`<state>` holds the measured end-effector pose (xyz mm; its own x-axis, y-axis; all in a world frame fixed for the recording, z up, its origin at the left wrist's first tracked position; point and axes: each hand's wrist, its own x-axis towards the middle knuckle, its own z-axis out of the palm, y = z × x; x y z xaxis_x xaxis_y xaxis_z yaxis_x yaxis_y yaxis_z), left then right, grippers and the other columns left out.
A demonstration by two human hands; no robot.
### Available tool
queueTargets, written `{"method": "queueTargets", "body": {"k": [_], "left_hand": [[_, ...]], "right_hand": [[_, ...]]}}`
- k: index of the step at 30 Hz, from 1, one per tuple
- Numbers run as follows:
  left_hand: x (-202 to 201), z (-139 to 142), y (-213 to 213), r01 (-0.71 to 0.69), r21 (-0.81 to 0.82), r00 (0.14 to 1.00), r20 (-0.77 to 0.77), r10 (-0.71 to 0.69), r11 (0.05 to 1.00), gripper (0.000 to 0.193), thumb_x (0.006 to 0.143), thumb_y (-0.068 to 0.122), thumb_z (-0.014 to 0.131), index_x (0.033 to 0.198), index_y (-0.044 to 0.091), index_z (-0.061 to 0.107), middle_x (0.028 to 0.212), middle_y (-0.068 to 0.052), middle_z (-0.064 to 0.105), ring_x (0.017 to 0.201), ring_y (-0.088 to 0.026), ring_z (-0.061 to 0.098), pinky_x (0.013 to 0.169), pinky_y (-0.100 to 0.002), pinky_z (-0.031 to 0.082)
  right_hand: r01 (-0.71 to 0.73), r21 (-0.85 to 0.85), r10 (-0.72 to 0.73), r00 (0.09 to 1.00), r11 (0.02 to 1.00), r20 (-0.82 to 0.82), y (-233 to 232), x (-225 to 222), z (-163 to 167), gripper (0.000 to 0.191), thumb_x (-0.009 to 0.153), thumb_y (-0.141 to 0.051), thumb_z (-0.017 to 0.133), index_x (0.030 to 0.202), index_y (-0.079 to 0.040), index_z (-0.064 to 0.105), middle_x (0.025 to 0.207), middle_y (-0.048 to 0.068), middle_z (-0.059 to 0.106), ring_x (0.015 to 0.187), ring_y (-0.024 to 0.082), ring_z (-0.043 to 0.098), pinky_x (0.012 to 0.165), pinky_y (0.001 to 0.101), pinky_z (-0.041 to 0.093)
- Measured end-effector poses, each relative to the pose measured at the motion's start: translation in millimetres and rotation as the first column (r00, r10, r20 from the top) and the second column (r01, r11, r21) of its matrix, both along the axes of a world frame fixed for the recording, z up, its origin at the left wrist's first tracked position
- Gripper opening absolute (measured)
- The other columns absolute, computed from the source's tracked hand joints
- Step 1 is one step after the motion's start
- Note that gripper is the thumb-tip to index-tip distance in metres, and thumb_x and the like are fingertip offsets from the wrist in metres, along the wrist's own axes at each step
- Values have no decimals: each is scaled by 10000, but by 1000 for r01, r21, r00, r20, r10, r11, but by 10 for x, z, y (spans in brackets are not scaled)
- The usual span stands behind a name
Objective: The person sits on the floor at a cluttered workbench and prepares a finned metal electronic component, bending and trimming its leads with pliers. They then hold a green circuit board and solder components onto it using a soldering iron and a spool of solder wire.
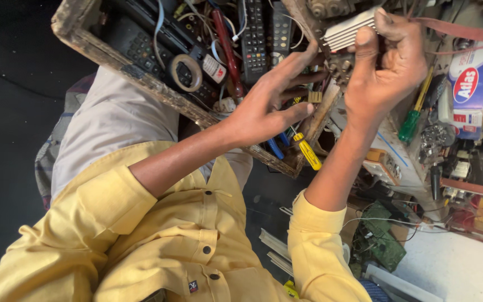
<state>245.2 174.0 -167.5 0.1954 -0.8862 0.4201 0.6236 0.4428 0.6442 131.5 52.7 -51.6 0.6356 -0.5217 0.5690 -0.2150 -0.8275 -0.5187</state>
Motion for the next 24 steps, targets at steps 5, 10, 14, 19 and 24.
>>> {"method": "queueTargets", "body": {"k": [5, 10, 14, 19, 24], "left_hand": [[99, 12, 68, -20, -4, 998, 60, 20, 1000, 876, 981, -32, 674, 1683, 64, 159, 1698, -166, 292, 1545, -261, 481, 1278, -415, 462], [169, 27, 78, -214, -58, 937, 270, 222, 975, 899, 963, 59, 736, 1680, 67, 193, 1721, -176, 320, 1591, -295, 394, 1328, -409, 338], [176, 16, 104, -182, -7, 942, 286, 176, 983, 914, 946, 123, 726, 1685, 65, 192, 1683, -177, 376, 1562, -294, 427, 1297, -407, 367], [241, 143, 134, -210, 52, 918, 353, 179, 976, 877, 957, 144, 739, 1649, 54, 209, 1664, -215, 368, 1526, -320, 416, 1213, -398, 392], [428, 529, 221, -231, 113, 909, 380, 173, 966, 767, 934, 64, 693, 1617, 56, 342, 1460, -170, 579, 1322, -273, 648, 1133, -380, 502]], "right_hand": [[48, -69, -51, 998, 996, -32, 20, 35, -13, 172, 1160, -15, 723, 1233, 90, 608, 1185, 135, 668, 1011, 113, 631, 939, 254, 554], [55, -38, -56, 998, 998, -10, 15, 34, -35, 193, 1148, -43, 726, 1229, 83, 606, 1241, 133, 682, 1029, 114, 652, 948, 256, 569], [64, -76, -66, 998, 995, -19, 36, 46, -36, 203, 1154, -54, 728, 1245, 87, 612, 1259, 141, 681, 1081, 128, 664, 1002, 264, 566], [71, -110, -76, 996, 991, -36, 123, 128, 62, 195, 1131, -80, 732, 1221, 65, 637, 1251, 147, 685, 1070, 149, 686, 967, 269, 580], [87, -334, -134, 984, 939, -120, 294, 180, 331, 206, 1099, -124, 761, 1233, 11, 684, 1247, 147, 709, 1092, 239, 700, 948, 317, 560]]}}
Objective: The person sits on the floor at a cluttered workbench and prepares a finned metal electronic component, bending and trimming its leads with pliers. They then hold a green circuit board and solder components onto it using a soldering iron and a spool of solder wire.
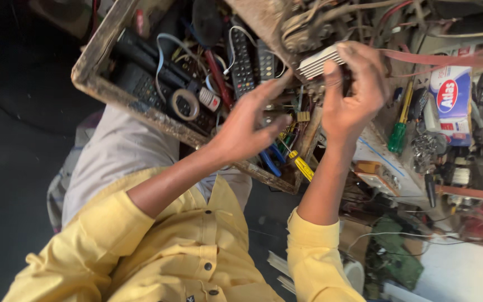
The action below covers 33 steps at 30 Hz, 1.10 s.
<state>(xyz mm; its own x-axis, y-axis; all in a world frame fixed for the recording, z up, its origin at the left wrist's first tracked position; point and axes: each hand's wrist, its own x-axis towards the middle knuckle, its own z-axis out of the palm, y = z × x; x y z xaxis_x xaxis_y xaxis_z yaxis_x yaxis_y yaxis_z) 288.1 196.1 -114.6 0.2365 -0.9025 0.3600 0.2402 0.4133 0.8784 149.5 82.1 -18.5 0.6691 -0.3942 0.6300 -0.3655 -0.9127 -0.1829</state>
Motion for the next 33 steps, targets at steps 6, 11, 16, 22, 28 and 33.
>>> {"method": "queueTargets", "body": {"k": [6, 11, 16, 22, 28, 33], "left_hand": [[327, 411, -80, -217, -169, 677, 684, 273, 961, 641, 945, -5, 670, 1550, 108, 489, 1418, -118, 557, 1238, -308, 605, 987, -418, 538], [700, 683, -509, 125, -591, 117, 806, 580, 797, 671, 1027, 147, 658, 1646, 148, 400, 1695, -110, 321, 1618, -337, 267, 1303, -599, 253], [608, 904, -843, 264, -625, -199, 710, 676, 734, 726, 1018, 233, 606, 1709, 255, 385, 1764, -4, 285, 1643, -260, 209, 1302, -618, 169], [512, 952, -1019, 336, -614, -212, 689, 693, 714, 621, 1061, 246, 597, 1652, 174, 419, 1666, -44, 409, 1614, -240, 327, 1304, -632, 198], [388, 1170, -1012, 355, -642, -248, 637, 730, 680, 583, 1083, 251, 596, 1633, 130, 447, 1587, -45, 482, 1550, -218, 402, 1327, -579, 223], [288, 1438, -956, 366, -612, -210, 680, 703, 701, 589, 1061, 201, 594, 1623, 90, 456, 1587, -66, 494, 1554, -237, 419, 1303, -531, 293]], "right_hand": [[24, -21, -24, 1000, 1000, 9, 75, -162, 246, 295, 1110, -167, 762, 1344, -10, 675, 1320, 135, 688, 1169, 269, 693, 1044, 364, 556], [52, -65, -42, 988, 997, 149, 59, -624, 362, 249, 1126, -142, 710, 1331, -7, 664, 1326, 133, 672, 1142, 255, 697, 981, 348, 592], [216, -4, -209, 948, 976, 239, 57, -1194, 274, 205, 1136, -134, 703, 1296, -11, 669, 1296, 140, 683, 1127, 255, 695, 944, 351, 586], [306, 133, -323, 937, 943, 134, -20, -1705, 19, 491, 1057, -239, 779, 1449, -35, 566, 1457, 167, 550, 1250, 304, 636, 958, 409, 595], [314, 60, -318, 945, 948, 81, -255, -1841, 36, 672, 1038, -270, 820, 1567, -75, 455, 1558, 178, 428, 1404, 356, 537, 1066, 470, 576], [370, -144, -365, 929, 918, 62, -420, -1831, 101, 467, 1003, -142, 836, 1392, -19, 610, 1433, 148, 537, 1277, 392, 566, 995, 520, 511]]}}
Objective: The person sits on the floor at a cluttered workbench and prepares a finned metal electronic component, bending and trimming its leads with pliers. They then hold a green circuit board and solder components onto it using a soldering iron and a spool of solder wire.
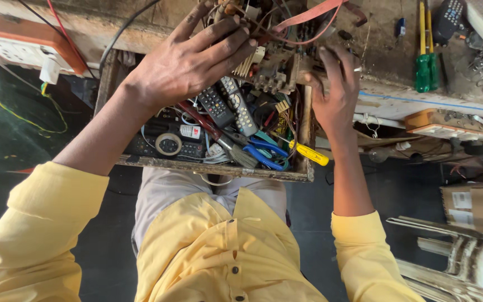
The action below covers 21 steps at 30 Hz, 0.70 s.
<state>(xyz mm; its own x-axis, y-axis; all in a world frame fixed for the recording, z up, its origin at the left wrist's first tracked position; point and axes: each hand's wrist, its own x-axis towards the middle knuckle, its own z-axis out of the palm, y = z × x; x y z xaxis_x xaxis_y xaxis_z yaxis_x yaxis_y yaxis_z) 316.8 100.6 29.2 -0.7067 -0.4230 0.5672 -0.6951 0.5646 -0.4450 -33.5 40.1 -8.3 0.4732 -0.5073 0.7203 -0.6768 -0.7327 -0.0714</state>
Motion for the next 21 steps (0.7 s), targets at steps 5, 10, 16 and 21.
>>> {"method": "queueTargets", "body": {"k": [5, 10, 16, 21], "left_hand": [[-88, 273, 35, 55, 89, 998, -48, -51, 995, 570, 1039, 166, 583, 1589, 50, 485, 1552, -104, 528, 1495, -268, 459, 1206, -487, 401], [-86, 601, 202, 118, 118, 985, -136, -102, 986, 490, 1065, 164, 609, 1534, 45, 534, 1435, -84, 565, 1421, -260, 511, 1190, -418, 448], [-27, 1141, 508, 187, 199, 967, -208, -145, 962, 639, 922, 164, 749, 1516, 43, 544, 1421, -124, 578, 1347, -311, 567, 1107, -415, 498], [53, 1573, 749, 311, 237, 930, -277, -243, 921, 750, 807, 194, 824, 1469, 12, 519, 1390, -198, 571, 1286, -386, 565, 1065, -460, 477]], "right_hand": [[-45, -47, 48, 997, 998, 68, -8, 15, 129, 139, 1013, -52, 765, 1124, 16, 718, 1195, 115, 675, 1138, 356, 621, 921, 488, 515], [-62, -143, 76, 992, 988, 97, 131, 12, 341, 129, 1017, -33, 742, 1125, 34, 719, 1139, 133, 694, 1103, 350, 637, 908, 474, 518], [-61, -351, 84, 995, 935, 51, 325, 96, 581, 191, 996, 41, 688, 1180, 39, 741, 1129, 162, 696, 1079, 362, 662, 898, 460, 553], [-54, -449, 110, 989, 892, 99, 564, 196, 826, 144, 991, 102, 652, 1104, 39, 715, 1092, 176, 703, 1030, 386, 692, 819, 451, 542]]}}
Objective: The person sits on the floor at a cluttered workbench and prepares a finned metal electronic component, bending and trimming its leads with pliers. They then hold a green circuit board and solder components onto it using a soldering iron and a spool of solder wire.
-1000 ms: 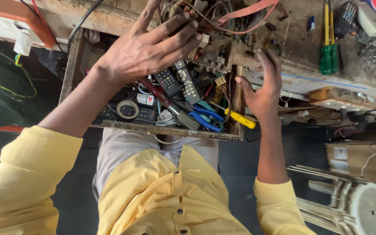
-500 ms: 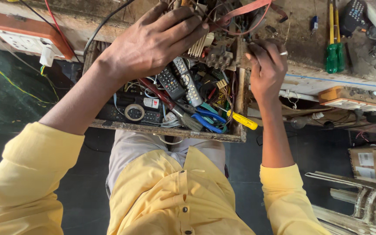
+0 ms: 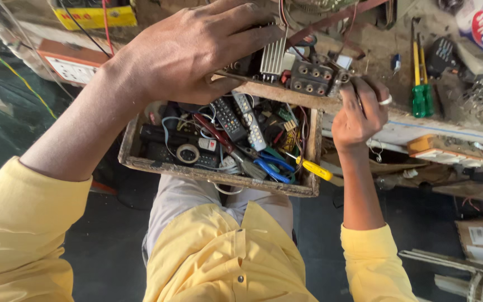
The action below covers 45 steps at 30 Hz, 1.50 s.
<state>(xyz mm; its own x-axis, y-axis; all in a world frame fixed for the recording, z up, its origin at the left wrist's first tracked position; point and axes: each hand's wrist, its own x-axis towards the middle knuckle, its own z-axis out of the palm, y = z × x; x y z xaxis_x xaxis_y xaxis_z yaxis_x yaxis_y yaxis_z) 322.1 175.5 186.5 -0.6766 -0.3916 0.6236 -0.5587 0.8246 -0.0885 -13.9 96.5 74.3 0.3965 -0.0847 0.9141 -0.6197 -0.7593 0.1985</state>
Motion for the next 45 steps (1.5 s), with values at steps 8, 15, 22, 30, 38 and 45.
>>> {"method": "queueTargets", "body": {"k": [8, 15, 22, 30, 38, 45], "left_hand": [[304, 352, 168, 115, 144, 992, -77, -105, 983, 691, 869, 196, 836, 1421, -9, 474, 1313, -175, 616, 1267, -397, 591, 1045, -485, 475], [449, 94, -177, 80, 430, 991, -131, -26, 899, 614, 864, 316, 827, 1266, -8, 494, 1116, -169, 638, 1040, -330, 653, 909, -462, 518], [333, -149, -943, -173, 278, 985, 74, 158, 945, 772, 912, 541, 752, 1345, -51, 513, 1136, -261, 671, 1012, -384, 660, 906, -488, 535], [100, -235, -1482, -203, 421, 979, 85, 184, 884, 707, 926, 556, 702, 1393, 39, 585, 1222, -223, 680, 1040, -394, 657, 901, -503, 528], [-19, -120, -1321, 49, 553, 997, -80, -6, 831, 634, 856, 452, 697, 1350, 69, 593, 1215, -165, 700, 1089, -322, 679, 935, -455, 541], [-23, 95, -728, 44, 578, 998, -58, -13, 815, 542, 963, 447, 727, 1339, 69, 628, 1286, -152, 698, 1212, -309, 657, 1015, -450, 503]], "right_hand": [[-3, 105, -1, 1000, 994, 31, 563, 60, 439, 212, 916, 133, 659, 1089, 22, 711, 1065, 154, 690, 1005, 359, 669, 827, 429, 529], [-73, 441, 47, 996, 895, 71, 646, 135, 301, 308, 874, 176, 635, 1127, 25, 726, 1008, 146, 702, 887, 272, 690, 746, 339, 529], [-273, 672, 91, 952, 689, 293, 200, 88, -105, 154, 1035, -20, 713, 1163, 64, 710, 1023, 96, 676, 821, 128, 582, 710, 256, 471], [-254, 747, -5, 945, 614, 326, -260, -99, -325, 263, 1033, -133, 733, 1206, 64, 738, 967, 69, 677, 713, 69, 472, 601, 255, 365], [-278, 711, 82, 951, 646, 297, -135, -135, -292, 228, 1050, -121, 719, 1171, 73, 717, 969, 92, 683, 789, 129, 574, 689, 271, 461], [-111, 540, 58, 992, 834, 114, 337, -149, -240, 161, 922, 74, 686, 1073, 33, 724, 1016, 150, 696, 900, 299, 682, 789, 373, 533]]}}
